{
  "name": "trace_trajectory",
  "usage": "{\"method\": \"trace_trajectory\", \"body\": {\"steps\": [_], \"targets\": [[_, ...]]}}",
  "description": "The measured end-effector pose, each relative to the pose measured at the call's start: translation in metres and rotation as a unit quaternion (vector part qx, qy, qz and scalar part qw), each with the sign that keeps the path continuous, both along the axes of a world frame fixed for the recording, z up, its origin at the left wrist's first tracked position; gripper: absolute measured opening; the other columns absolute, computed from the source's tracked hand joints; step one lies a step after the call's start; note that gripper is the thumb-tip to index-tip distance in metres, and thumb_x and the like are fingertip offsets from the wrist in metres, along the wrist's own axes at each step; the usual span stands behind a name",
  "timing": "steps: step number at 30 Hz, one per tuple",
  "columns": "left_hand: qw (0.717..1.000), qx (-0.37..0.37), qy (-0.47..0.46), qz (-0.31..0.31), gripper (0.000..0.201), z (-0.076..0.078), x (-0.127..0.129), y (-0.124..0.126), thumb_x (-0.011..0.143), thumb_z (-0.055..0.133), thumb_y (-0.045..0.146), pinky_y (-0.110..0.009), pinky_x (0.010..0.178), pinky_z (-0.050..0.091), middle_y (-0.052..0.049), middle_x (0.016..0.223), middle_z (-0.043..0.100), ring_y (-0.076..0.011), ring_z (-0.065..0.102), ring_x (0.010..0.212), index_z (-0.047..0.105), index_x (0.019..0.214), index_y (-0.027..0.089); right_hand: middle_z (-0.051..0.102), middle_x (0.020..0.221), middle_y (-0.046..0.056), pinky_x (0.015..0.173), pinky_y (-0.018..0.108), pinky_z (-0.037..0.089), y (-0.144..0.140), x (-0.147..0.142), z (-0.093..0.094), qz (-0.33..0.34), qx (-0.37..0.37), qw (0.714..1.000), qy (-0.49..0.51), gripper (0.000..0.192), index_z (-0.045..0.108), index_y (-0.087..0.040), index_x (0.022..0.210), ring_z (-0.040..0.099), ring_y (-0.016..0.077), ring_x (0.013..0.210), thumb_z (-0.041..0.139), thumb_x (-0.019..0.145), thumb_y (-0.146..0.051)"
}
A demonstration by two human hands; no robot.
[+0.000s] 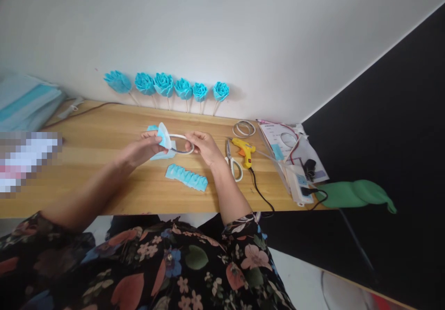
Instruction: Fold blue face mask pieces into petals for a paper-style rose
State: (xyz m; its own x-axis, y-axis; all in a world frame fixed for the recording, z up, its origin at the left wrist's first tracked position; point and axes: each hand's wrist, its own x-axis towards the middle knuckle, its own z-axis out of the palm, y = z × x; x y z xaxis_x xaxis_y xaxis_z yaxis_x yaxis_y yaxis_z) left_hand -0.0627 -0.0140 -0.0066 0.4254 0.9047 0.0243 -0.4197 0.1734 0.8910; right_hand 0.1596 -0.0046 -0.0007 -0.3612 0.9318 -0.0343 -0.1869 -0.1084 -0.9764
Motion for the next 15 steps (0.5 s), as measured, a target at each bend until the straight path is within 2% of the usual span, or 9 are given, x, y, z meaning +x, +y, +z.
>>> {"method": "trace_trajectory", "body": {"steps": [4,9,12,15], "targets": [[0.996,-0.029,-0.084,0.008,0.028,0.0044,0.0006,-0.0011,0.07,0.086,0.036,-0.027,0.063,0.053,-0.006,0.071,0.068,-0.0154,0.063,0.063,0.071,0.073,0.013,0.071,0.071,0.0,0.048,0.019,0.034,-0.0021,0.0022,0.0045,0.016,-0.012,0.999,0.048,0.039,0.075,-0.02,0.088,0.057,0.0088,0.061,0.084,0.067,-0.051],[0.985,-0.045,-0.162,0.022,0.023,0.0055,0.0012,-0.0025,0.073,0.083,0.032,-0.024,0.062,0.053,-0.003,0.071,0.062,-0.0133,0.061,0.066,0.066,0.07,0.015,0.078,0.09,0.001,0.056,0.021,0.042,-0.0052,0.0033,0.0064,0.055,-0.006,0.993,0.1,0.034,0.077,-0.026,0.101,0.065,0.0114,0.077,0.083,0.069,-0.037],[0.982,-0.047,-0.182,0.034,0.022,0.0053,0.002,-0.0029,0.074,0.082,0.029,-0.022,0.061,0.052,-0.002,0.071,0.059,-0.0127,0.06,0.068,0.065,0.068,0.016,0.078,0.097,0.002,0.058,0.022,0.044,-0.0062,0.0035,0.0053,0.061,-0.004,0.993,0.097,0.036,0.076,-0.027,0.106,0.066,0.0122,0.081,0.081,0.071,-0.034],[0.987,-0.035,-0.158,0.015,0.024,0.0059,0.0015,-0.0031,0.074,0.083,0.033,-0.025,0.063,0.052,-0.003,0.072,0.061,-0.0138,0.06,0.068,0.067,0.07,0.015,0.078,0.096,0.002,0.058,0.023,0.044,-0.0054,0.0043,0.0034,0.063,-0.004,0.994,0.092,0.036,0.075,-0.026,0.106,0.065,0.0122,0.08,0.08,0.072,-0.034]]}}
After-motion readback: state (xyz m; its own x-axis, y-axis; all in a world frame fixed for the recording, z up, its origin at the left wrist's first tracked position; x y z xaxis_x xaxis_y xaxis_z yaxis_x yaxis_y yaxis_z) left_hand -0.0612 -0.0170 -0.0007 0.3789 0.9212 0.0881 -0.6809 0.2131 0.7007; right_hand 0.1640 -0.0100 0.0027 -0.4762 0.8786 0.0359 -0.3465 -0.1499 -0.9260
